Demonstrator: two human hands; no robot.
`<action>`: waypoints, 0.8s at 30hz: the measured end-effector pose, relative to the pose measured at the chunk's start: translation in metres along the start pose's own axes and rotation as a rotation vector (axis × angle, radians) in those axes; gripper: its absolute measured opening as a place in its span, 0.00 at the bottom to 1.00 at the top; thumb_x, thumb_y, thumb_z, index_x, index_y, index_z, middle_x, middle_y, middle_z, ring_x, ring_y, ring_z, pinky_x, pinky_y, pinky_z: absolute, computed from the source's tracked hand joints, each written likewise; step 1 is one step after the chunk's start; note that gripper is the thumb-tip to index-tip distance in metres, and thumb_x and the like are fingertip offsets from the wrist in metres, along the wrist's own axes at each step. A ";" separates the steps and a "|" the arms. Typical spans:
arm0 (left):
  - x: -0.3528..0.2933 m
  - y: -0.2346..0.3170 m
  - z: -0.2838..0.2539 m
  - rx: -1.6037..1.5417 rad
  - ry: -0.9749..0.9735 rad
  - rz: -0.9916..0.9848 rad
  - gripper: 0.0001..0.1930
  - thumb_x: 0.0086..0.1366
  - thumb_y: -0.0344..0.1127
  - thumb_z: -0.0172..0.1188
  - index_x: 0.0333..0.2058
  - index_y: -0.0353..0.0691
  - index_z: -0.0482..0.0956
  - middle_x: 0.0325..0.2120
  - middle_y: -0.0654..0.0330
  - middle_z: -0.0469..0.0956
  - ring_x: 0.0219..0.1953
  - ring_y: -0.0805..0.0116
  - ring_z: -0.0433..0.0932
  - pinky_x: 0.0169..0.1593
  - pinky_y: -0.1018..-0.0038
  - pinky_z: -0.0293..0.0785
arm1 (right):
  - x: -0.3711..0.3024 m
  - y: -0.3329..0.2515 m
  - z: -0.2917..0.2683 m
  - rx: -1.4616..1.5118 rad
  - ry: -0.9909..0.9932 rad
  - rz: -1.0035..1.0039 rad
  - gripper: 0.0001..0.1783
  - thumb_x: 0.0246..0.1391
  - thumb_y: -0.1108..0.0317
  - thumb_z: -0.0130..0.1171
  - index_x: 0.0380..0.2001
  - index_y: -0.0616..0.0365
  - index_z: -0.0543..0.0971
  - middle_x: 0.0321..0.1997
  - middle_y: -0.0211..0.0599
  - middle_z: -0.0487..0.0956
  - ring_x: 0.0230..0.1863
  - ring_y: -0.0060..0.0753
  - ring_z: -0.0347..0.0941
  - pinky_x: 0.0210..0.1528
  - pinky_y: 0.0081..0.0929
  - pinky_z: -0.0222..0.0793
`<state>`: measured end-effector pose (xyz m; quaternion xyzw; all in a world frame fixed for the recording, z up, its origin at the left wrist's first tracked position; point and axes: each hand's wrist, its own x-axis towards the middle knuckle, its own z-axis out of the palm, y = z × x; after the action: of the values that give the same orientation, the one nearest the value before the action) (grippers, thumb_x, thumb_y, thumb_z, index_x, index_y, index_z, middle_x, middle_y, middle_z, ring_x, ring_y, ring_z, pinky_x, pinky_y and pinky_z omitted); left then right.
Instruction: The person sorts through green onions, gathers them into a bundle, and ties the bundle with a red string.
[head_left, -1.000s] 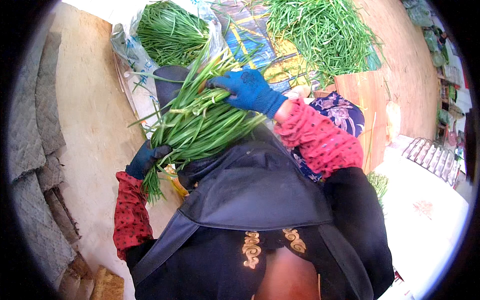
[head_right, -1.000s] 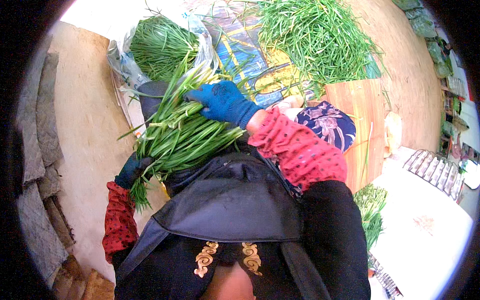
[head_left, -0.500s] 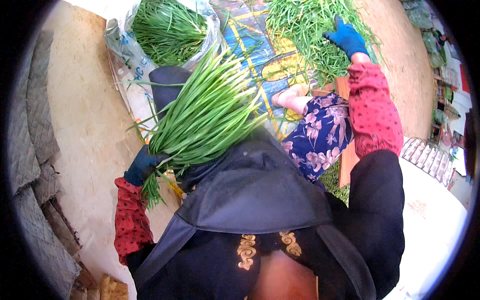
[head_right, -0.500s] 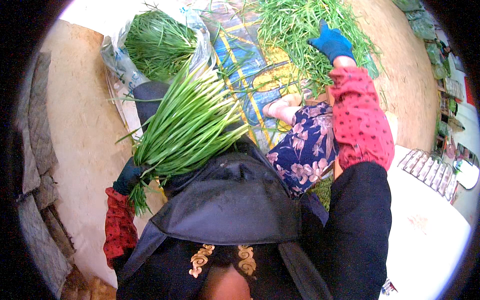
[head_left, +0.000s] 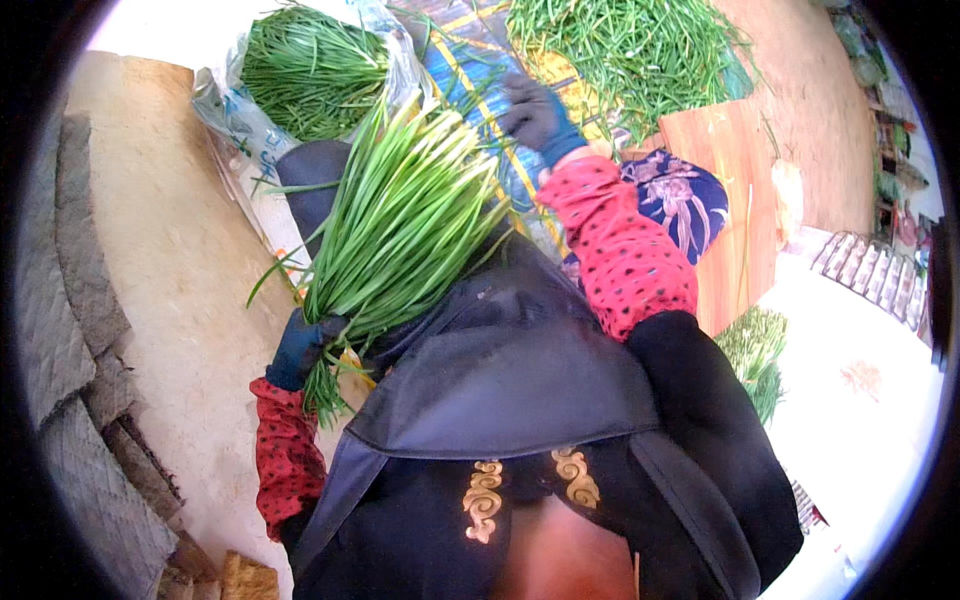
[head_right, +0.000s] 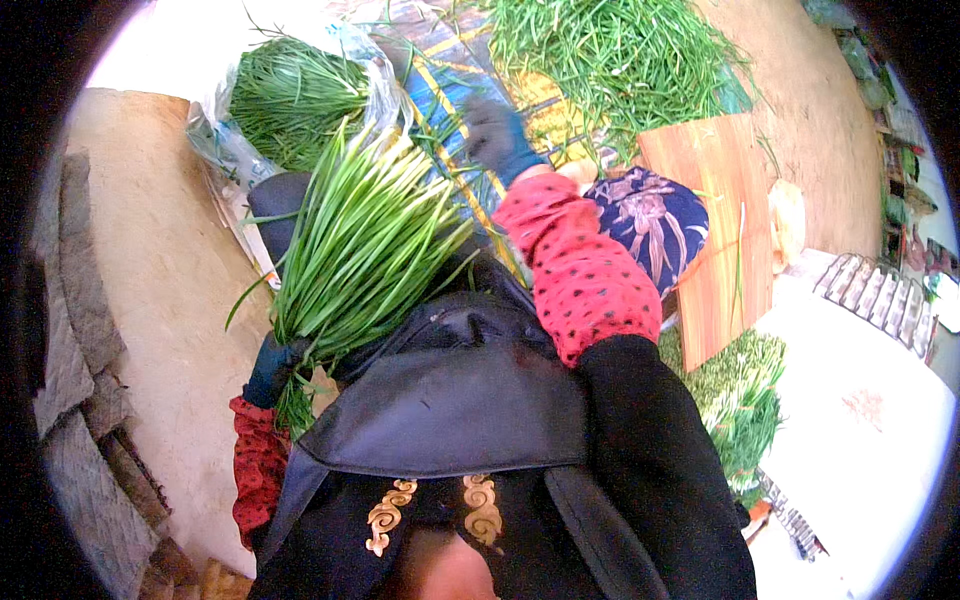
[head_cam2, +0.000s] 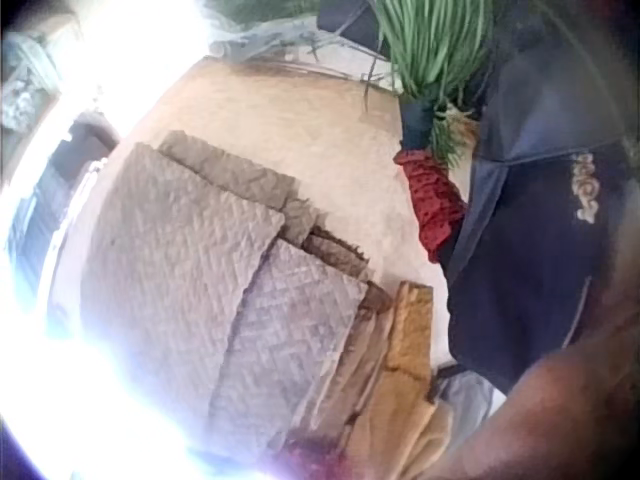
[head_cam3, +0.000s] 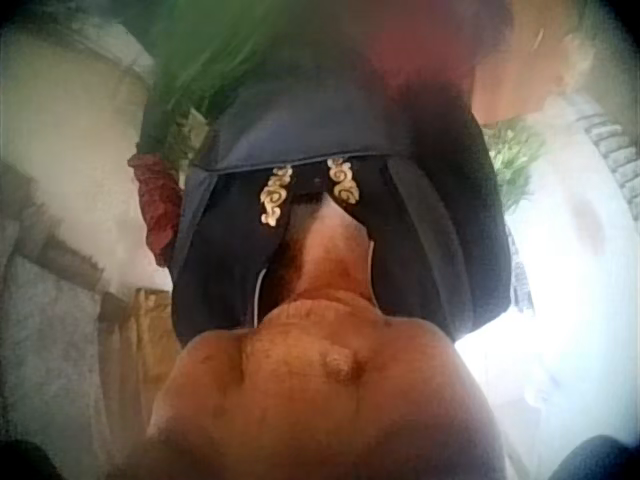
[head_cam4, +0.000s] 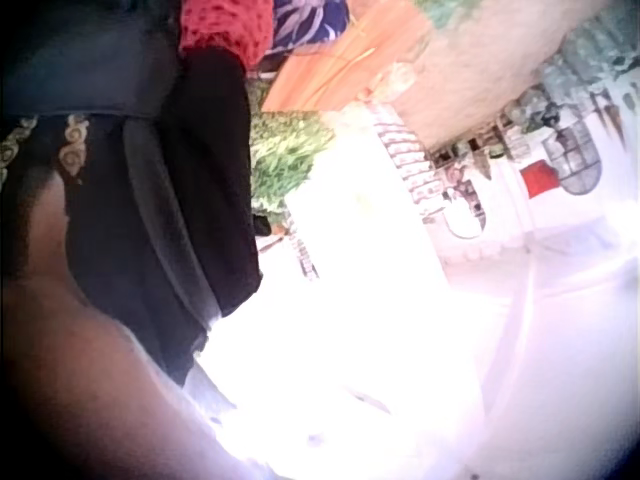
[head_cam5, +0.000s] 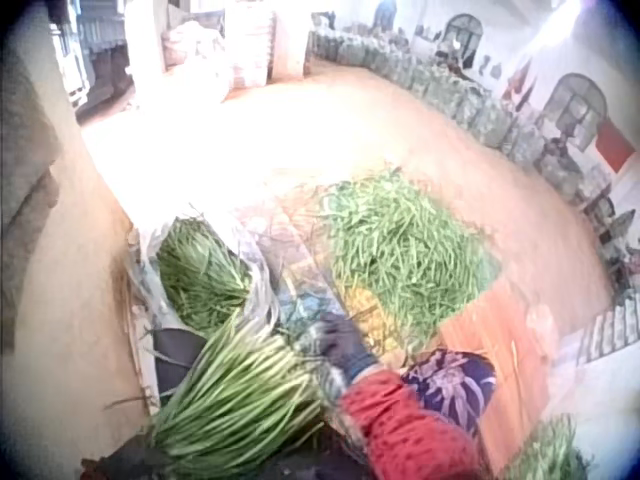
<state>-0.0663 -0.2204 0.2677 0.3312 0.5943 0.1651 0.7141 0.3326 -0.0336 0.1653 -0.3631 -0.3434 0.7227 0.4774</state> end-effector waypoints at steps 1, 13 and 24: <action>-0.001 -0.005 -0.002 -0.014 0.021 0.031 0.18 0.53 0.31 0.60 0.44 0.33 0.72 0.36 0.60 0.76 0.36 0.72 0.74 0.42 0.76 0.70 | 0.000 -0.019 -0.004 0.041 0.103 0.084 0.09 0.37 0.74 0.55 0.27 0.59 0.74 0.22 0.28 0.71 0.21 0.20 0.66 0.21 0.15 0.62; -0.005 -0.045 -0.037 0.069 -0.020 -0.056 0.23 0.56 0.42 0.60 0.46 0.32 0.70 0.39 0.58 0.74 0.38 0.68 0.74 0.44 0.74 0.71 | 0.014 -0.028 0.100 -0.393 -0.248 0.029 0.15 0.45 0.60 0.58 0.31 0.61 0.78 0.27 0.34 0.76 0.27 0.21 0.72 0.33 0.21 0.69; -0.007 -0.022 -0.025 -0.031 0.105 0.101 0.15 0.56 0.36 0.57 0.40 0.33 0.72 0.33 0.58 0.76 0.35 0.70 0.75 0.41 0.75 0.72 | -0.065 0.010 0.047 -0.406 -0.452 0.047 0.26 0.40 0.66 0.62 0.47 0.54 0.72 0.45 0.39 0.74 0.44 0.40 0.71 0.48 0.32 0.65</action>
<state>-0.0959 -0.2339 0.2563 0.3404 0.6108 0.2273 0.6778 0.3066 -0.1049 0.1931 -0.2892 -0.5698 0.7126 0.2896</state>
